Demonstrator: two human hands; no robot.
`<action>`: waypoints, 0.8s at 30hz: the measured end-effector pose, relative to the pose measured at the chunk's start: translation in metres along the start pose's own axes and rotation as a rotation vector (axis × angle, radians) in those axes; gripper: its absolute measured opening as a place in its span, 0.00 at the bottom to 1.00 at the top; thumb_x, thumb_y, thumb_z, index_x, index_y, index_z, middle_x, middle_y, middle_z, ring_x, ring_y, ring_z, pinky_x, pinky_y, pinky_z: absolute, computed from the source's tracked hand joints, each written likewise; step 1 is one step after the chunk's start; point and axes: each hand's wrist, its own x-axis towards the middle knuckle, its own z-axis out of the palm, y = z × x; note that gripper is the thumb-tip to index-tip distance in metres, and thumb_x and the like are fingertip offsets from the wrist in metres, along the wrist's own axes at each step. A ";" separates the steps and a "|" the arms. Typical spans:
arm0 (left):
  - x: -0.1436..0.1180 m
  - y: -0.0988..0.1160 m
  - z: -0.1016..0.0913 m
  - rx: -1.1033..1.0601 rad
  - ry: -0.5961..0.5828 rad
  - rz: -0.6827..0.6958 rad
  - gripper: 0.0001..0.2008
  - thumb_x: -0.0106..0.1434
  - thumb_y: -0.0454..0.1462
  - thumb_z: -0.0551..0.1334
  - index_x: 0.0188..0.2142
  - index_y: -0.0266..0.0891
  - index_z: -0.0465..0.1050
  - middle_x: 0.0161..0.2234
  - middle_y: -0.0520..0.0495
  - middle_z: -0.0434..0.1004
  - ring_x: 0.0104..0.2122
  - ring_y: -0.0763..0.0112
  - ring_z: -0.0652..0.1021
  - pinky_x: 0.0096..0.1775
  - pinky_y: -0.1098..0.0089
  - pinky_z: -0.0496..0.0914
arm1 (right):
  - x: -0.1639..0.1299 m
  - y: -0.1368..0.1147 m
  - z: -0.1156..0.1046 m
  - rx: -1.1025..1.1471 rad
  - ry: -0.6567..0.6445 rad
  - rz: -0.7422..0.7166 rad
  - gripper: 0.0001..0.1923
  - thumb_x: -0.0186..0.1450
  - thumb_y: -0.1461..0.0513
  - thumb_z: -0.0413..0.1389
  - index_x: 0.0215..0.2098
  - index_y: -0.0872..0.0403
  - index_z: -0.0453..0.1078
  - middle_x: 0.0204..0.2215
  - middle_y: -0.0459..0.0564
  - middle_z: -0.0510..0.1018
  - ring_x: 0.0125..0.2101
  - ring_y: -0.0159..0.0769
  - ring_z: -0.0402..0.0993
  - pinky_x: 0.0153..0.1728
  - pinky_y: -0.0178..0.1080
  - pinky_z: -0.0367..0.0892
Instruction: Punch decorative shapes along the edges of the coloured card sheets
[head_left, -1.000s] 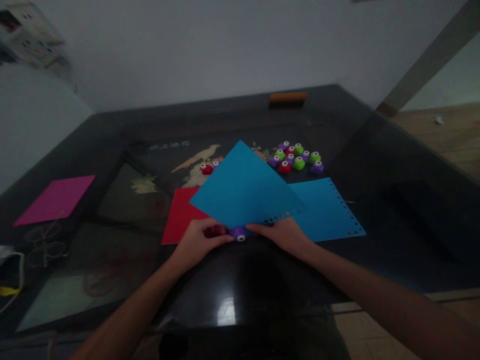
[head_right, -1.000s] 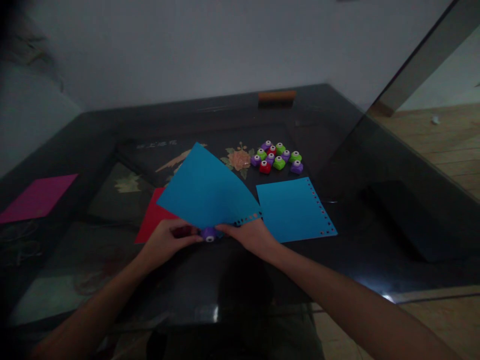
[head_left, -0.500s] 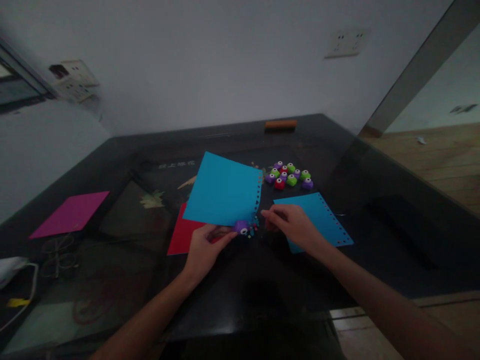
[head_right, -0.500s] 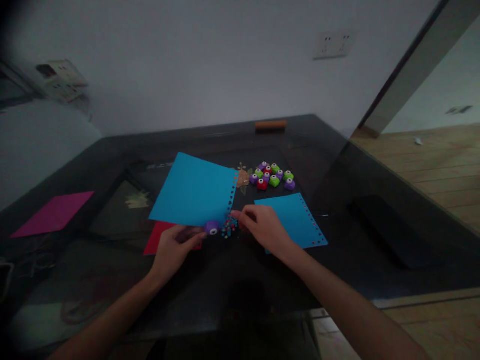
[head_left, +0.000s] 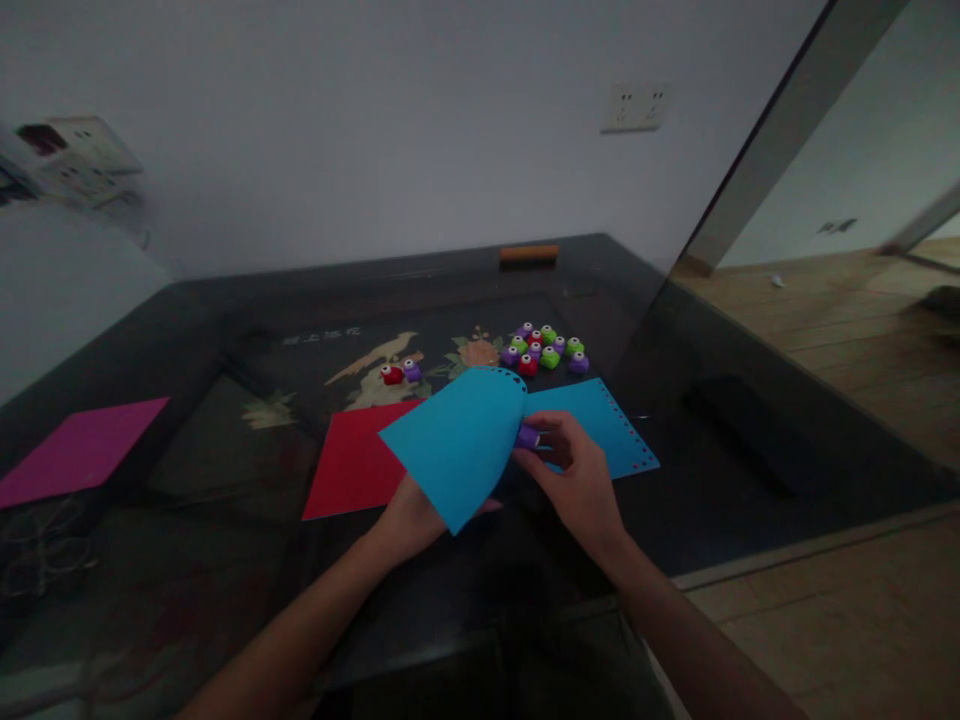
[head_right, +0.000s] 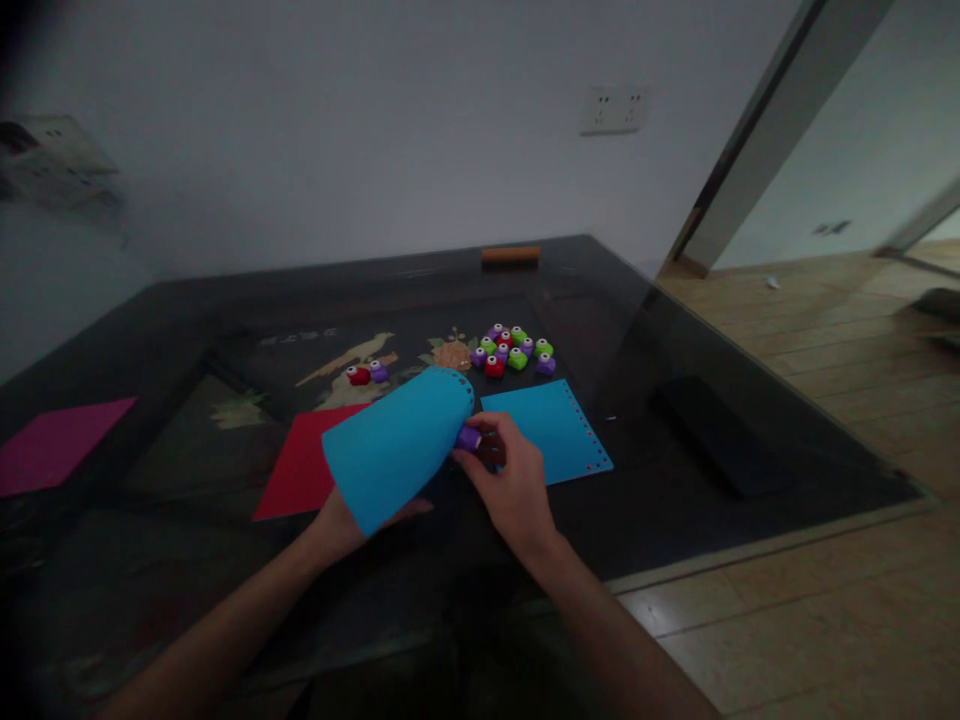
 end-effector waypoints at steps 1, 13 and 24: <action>-0.001 0.000 -0.006 -0.044 -0.025 -0.008 0.26 0.38 0.52 0.73 0.34 0.42 0.75 0.34 0.42 0.81 0.35 0.51 0.79 0.41 0.49 0.73 | 0.000 0.002 -0.003 -0.027 -0.013 0.005 0.13 0.58 0.60 0.60 0.40 0.52 0.67 0.36 0.50 0.77 0.35 0.38 0.76 0.37 0.41 0.74; -0.014 0.025 -0.013 -0.061 0.197 -0.107 0.14 0.56 0.49 0.62 0.31 0.40 0.70 0.32 0.45 0.80 0.32 0.60 0.79 0.35 0.65 0.75 | -0.008 0.021 -0.001 -0.203 -0.064 0.028 0.10 0.59 0.65 0.58 0.40 0.51 0.72 0.38 0.51 0.76 0.36 0.37 0.75 0.36 0.40 0.75; -0.013 0.023 -0.014 0.324 0.110 0.061 0.17 0.61 0.43 0.54 0.17 0.42 0.57 0.12 0.56 0.62 0.12 0.74 0.65 0.17 0.73 0.57 | -0.011 0.024 0.003 -0.472 -0.097 -0.033 0.11 0.57 0.64 0.61 0.40 0.51 0.72 0.35 0.50 0.78 0.35 0.40 0.76 0.37 0.43 0.71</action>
